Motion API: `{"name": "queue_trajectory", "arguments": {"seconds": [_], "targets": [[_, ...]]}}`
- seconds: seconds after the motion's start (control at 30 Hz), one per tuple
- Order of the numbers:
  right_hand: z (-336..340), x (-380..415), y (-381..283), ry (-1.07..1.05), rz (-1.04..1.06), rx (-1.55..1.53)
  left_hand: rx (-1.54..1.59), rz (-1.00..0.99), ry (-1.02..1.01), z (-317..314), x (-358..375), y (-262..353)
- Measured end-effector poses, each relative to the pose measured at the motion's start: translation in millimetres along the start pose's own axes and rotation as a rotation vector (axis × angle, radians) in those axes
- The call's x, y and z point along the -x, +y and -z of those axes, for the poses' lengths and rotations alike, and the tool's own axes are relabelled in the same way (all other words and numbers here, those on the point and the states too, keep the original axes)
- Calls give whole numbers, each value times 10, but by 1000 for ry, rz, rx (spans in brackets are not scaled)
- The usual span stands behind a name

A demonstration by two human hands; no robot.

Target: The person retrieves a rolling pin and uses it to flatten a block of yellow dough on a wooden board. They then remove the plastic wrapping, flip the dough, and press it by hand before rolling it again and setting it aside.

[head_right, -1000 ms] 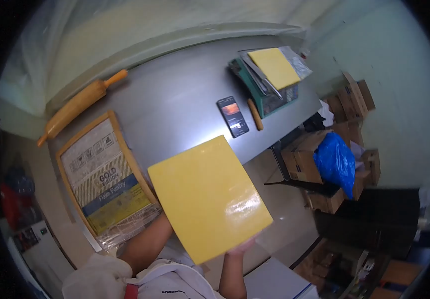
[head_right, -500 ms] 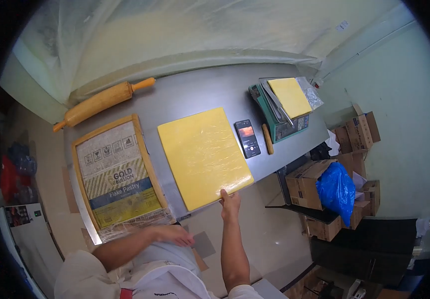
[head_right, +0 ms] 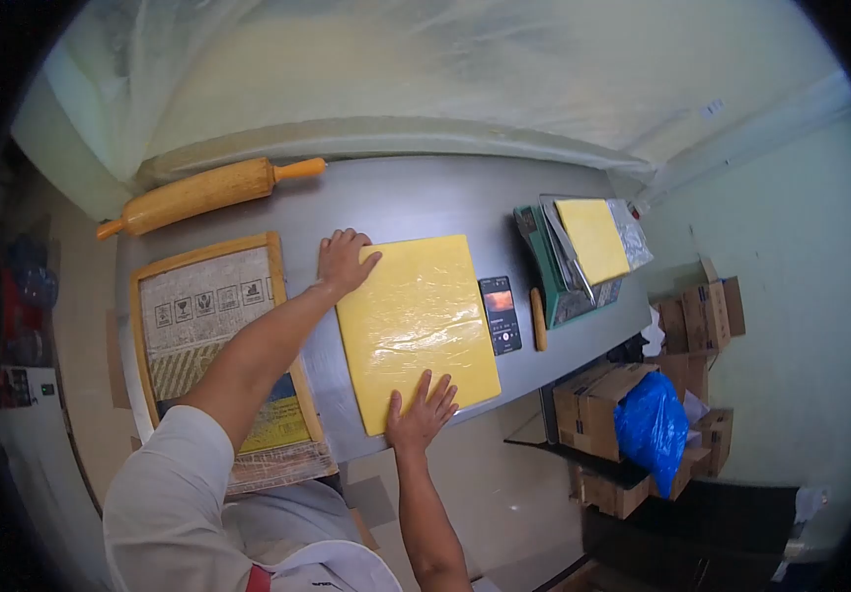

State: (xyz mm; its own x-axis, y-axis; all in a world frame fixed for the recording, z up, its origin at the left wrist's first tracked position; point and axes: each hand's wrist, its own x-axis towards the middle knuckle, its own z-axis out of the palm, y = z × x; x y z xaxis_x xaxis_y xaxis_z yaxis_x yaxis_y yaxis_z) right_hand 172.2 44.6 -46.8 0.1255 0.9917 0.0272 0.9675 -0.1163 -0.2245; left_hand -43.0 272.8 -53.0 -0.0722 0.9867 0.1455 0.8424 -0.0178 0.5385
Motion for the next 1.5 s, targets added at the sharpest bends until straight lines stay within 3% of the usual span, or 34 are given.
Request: {"name": "queue_trajectory", "arguments": {"seconds": [0.13, 0.23, 0.27, 0.37, 0.53, 0.6, 0.67, 0.77, 0.83, 0.9, 0.97, 1.0, 1.03, 1.07, 1.1, 1.17, 1.23, 1.3, 1.37, 1.5], "targets": [[30, -31, -25, -33, 13, 42, -16, 95, -73, 118, 43, 47], [80, 18, -17, -38, 27, 24, 206, 6, 324, 565, 433, -29], [96, 58, -33, -42, 50, 4, 384, 4, 277, 811, 679, -128], [230, 342, -363, -26, 363, -267, 228, 94, 430, 1923, 1974, -454], [403, 1045, -1451, -331, 1005, -449, -138, 817, 715, 2840, 4823, -1140], [315, 1226, -1694, -463, 1231, -477, -235, 1132, 763, 2916, 5977, -995], [275, 1258, -1941, -551, 1318, -502, -253, 1442, 795, 2826, 6836, -724], [208, 1167, -2286, -586, 1414, -459, -141, 1785, 763, 2160, 7685, -306], [137, 1161, -2499, -577, 1473, -375, -13, 1818, 769, 1429, 7955, -148], [7, 1266, -2669, -563, 1559, -377, 169, 1905, 615, 1001, 7893, 29], [123, 1532, -2969, -711, 1545, -282, 503, 1981, 545, 446, 8006, -17], [179, 1608, -3059, -754, 1496, -413, 647, 1847, 727, 411, 7981, -70], [56, 1593, -2925, -646, 1417, -448, 662, 1756, 538, 252, 8082, -303], [6, 1549, -2818, -489, 1355, -544, 698, 1744, 583, 414, 7965, -484], [130, 1406, -2769, -420, 1239, -548, 887, 1454, 635, -80, 8402, -1033], [355, 1029, -2353, -238, 1002, -538, 820, 1339, 604, 218, 7962, -1672], [145, 424, -1641, -12, 756, -498, 726, 1288, 714, 799, 7555, -1995], [120, -23, -821, 220, 509, -297, 377, 1154, 532, 1681, 6751, -2146], [307, -93, -453, 19, 226, -1, 352, 982, 644, 2166, 6000, -2279], [405, -85, -469, -192, 300, 93, 321, 791, 524, 2477, 4846, -2748]]}}
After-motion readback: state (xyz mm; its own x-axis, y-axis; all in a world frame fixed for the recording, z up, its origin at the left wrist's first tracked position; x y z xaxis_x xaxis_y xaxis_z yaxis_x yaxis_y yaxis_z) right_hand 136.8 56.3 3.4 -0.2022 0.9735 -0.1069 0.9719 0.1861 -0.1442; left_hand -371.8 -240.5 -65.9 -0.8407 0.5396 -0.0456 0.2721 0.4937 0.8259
